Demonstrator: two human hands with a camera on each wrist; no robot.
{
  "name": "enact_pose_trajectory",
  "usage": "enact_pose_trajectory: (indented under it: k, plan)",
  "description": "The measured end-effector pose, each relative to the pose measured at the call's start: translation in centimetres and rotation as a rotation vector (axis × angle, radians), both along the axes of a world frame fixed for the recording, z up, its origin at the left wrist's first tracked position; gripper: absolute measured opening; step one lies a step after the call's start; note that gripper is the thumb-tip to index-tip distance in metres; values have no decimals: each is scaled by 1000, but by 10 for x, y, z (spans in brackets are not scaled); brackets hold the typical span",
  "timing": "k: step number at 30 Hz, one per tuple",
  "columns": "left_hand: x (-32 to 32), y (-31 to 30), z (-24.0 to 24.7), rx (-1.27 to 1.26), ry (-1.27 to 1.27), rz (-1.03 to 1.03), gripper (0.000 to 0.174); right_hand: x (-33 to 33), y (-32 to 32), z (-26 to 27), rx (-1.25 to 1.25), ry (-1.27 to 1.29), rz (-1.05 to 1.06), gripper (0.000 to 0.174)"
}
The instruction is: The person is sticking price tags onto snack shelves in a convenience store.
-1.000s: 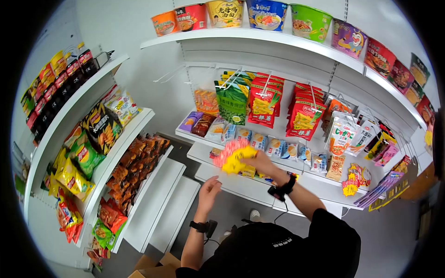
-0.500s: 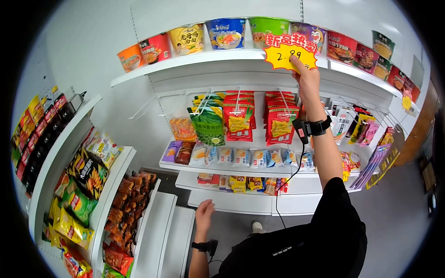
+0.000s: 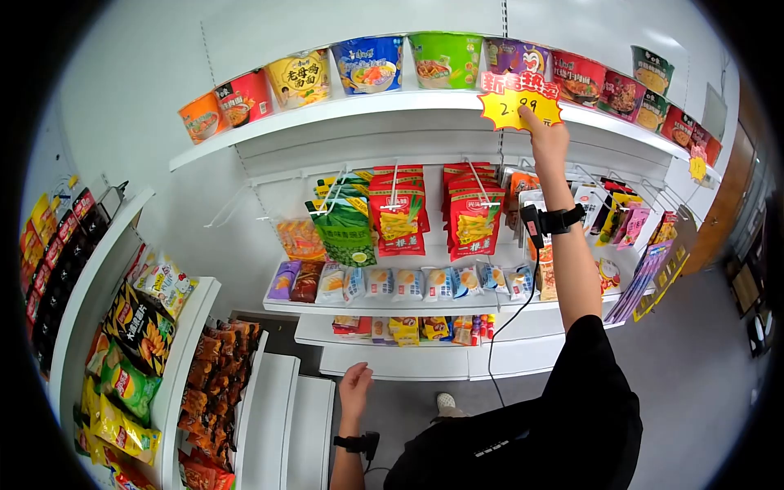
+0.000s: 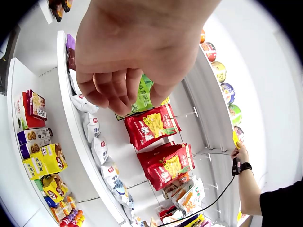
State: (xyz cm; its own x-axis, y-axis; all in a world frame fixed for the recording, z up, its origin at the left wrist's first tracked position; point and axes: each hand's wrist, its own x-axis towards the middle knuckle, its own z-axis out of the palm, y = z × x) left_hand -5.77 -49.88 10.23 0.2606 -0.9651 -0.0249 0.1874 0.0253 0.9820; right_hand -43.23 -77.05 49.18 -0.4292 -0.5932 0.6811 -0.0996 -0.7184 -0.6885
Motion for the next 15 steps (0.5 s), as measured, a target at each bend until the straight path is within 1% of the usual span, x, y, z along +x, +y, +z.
enact_pose_trajectory:
  k: [2, 5, 8, 11, 15]
  plan:
    - [-3, -2, -1, 5, 10, -12, 26, -3, -6, -1, 22, 110, -169, 32]
    - [-3, -5, -8, -2, 2, -23, 26, 3, -7, -1, -124, 110, -240, 38]
    - [-1, -6, -20, -5, 3, -15, 26, -1, -18, -6, -83, 54, -288, 46]
    - [-3, -5, -17, -5, -9, -9, 26, -1, -10, -7, -23, 147, -427, 52]
    - [-7, -5, -15, -5, 18, -45, 27, -5, -7, -6, 23, 183, -443, 45]
